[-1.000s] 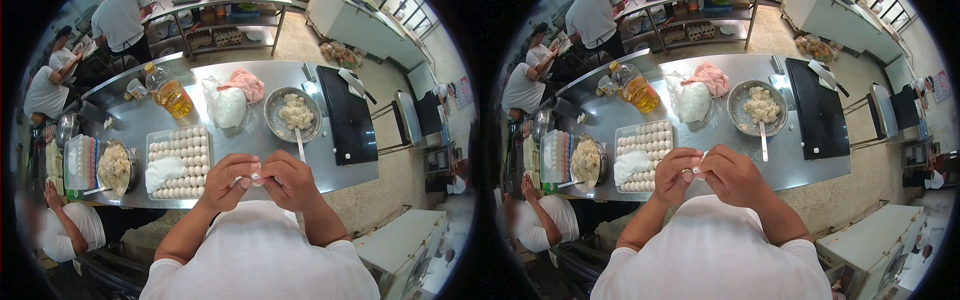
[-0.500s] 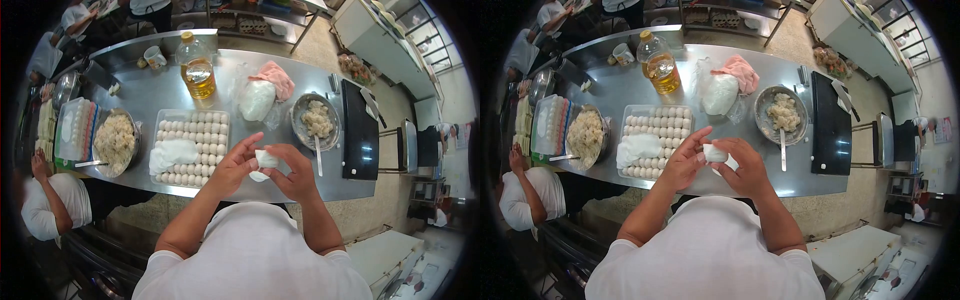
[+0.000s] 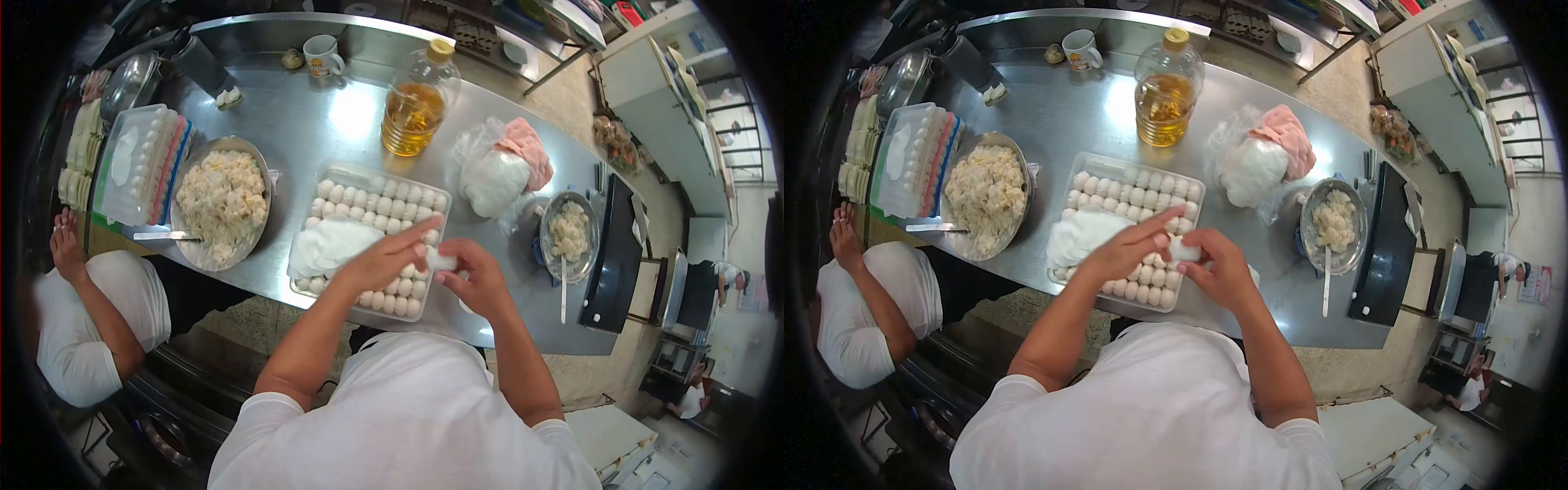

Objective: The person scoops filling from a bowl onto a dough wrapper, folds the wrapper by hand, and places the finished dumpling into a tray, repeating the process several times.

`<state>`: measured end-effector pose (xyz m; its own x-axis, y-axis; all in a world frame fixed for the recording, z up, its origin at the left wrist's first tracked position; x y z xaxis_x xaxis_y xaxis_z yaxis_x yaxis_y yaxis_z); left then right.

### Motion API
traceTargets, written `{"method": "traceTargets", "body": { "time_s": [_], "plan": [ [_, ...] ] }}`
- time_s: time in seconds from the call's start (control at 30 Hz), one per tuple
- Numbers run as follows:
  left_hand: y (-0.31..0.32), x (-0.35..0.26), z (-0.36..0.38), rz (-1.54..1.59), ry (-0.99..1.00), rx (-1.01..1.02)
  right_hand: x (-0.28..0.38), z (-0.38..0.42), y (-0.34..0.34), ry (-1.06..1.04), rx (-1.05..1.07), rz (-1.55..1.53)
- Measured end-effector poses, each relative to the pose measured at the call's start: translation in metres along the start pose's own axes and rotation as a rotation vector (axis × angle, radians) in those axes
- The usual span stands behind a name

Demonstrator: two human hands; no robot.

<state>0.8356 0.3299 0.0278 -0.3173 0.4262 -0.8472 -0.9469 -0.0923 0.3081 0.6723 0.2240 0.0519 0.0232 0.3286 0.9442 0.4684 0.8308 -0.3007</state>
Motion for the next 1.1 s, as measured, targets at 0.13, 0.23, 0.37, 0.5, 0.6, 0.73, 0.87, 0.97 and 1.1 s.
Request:
{"method": "traceTargets", "body": {
  "time_s": [0.13,0.23,0.37,0.5,0.6,0.73,0.87,0.97,1.1],
  "plan": [
    [-0.088,0.007,-0.003,-0.656,0.148,-0.628,-0.039,-0.055,0.028,0.028,0.031,0.191],
    [-0.134,0.006,-0.006,-0.638,0.107,-0.846,-0.060,-0.105,0.057,-0.032,0.062,0.365],
    [-0.154,0.006,-0.013,-0.682,0.089,-0.874,-0.070,-0.163,0.095,-0.309,0.142,0.546],
    [-0.153,0.017,-0.029,-0.833,0.059,-0.810,-0.080,-0.172,0.111,-0.436,0.353,0.982],
    [-0.146,0.024,-0.039,-0.955,0.027,-0.779,-0.075,-0.163,0.114,-0.463,0.231,1.024],
    [-0.143,0.020,-0.044,-0.954,0.053,-0.829,-0.084,-0.162,0.109,-0.399,0.158,0.985],
    [-0.136,0.010,-0.045,-0.946,-0.001,-0.809,-0.086,-0.166,0.113,-0.482,0.167,0.955],
    [-0.134,0.015,-0.046,-0.964,-0.132,-0.817,-0.080,-0.163,0.115,-0.477,0.186,0.994],
    [-0.135,0.026,-0.053,-0.936,0.035,-0.839,-0.083,-0.145,0.103,-0.416,0.115,0.845]
  ]
}}
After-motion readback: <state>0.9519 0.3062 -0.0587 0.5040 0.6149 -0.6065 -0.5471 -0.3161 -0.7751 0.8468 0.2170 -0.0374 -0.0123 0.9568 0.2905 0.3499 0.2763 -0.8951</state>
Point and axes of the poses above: each hand's wrist, its own z-axis away from the middle knuckle, its own y-axis out of the palm, x = y × z, the point moved 3 cm from there along -z, towards the middle knuckle, and after that the axes turned 15 degrees about -y, right-handed, at the moved point
